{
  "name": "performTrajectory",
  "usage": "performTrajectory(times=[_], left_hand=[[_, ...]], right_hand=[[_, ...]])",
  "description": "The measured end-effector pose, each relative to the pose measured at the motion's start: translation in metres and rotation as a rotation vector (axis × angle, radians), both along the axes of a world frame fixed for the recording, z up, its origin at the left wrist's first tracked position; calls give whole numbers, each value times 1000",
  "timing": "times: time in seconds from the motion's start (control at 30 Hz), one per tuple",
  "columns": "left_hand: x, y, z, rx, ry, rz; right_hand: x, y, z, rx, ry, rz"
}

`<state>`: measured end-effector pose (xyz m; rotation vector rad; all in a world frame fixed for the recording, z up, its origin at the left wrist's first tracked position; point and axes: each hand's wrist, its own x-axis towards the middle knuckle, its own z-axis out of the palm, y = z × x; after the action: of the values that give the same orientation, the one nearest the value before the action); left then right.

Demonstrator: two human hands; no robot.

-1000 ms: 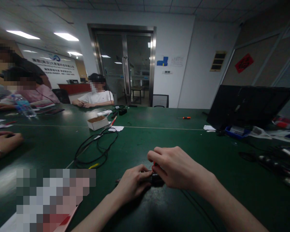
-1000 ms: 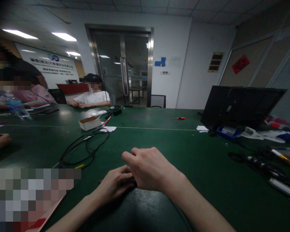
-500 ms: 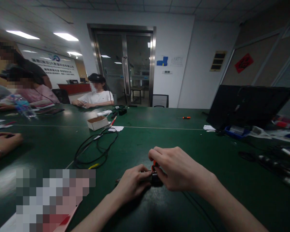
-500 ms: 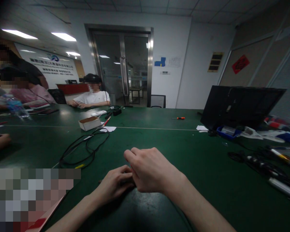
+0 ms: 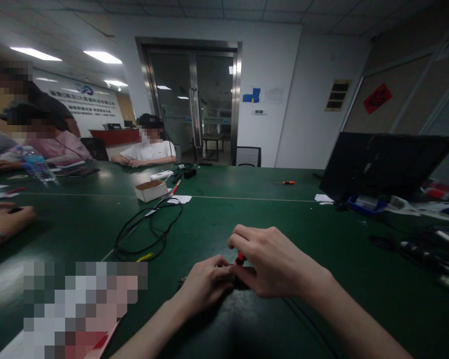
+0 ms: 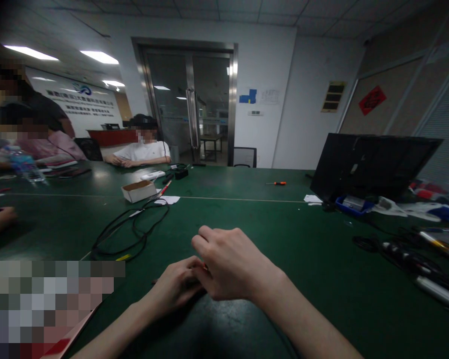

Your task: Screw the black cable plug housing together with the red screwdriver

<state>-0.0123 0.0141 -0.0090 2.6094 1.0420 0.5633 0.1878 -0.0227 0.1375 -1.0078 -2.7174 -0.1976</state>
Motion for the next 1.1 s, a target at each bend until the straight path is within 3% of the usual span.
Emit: performTrajectory(times=[0.13,0.43,0.77,1.1], left_hand=[[1,-1,3,-10,-5,6],[0,-2,4,-19,22,15],[0,-2,7,-17,-2,7],[0,-2,6,-35,14,16]], right_hand=[[-1,-2,1,-55,-18,11],[-1,5,-6,73,-41,-54],[-2,-2,0,-44,-24,5],[0,3,-4,69,-62,-48]])
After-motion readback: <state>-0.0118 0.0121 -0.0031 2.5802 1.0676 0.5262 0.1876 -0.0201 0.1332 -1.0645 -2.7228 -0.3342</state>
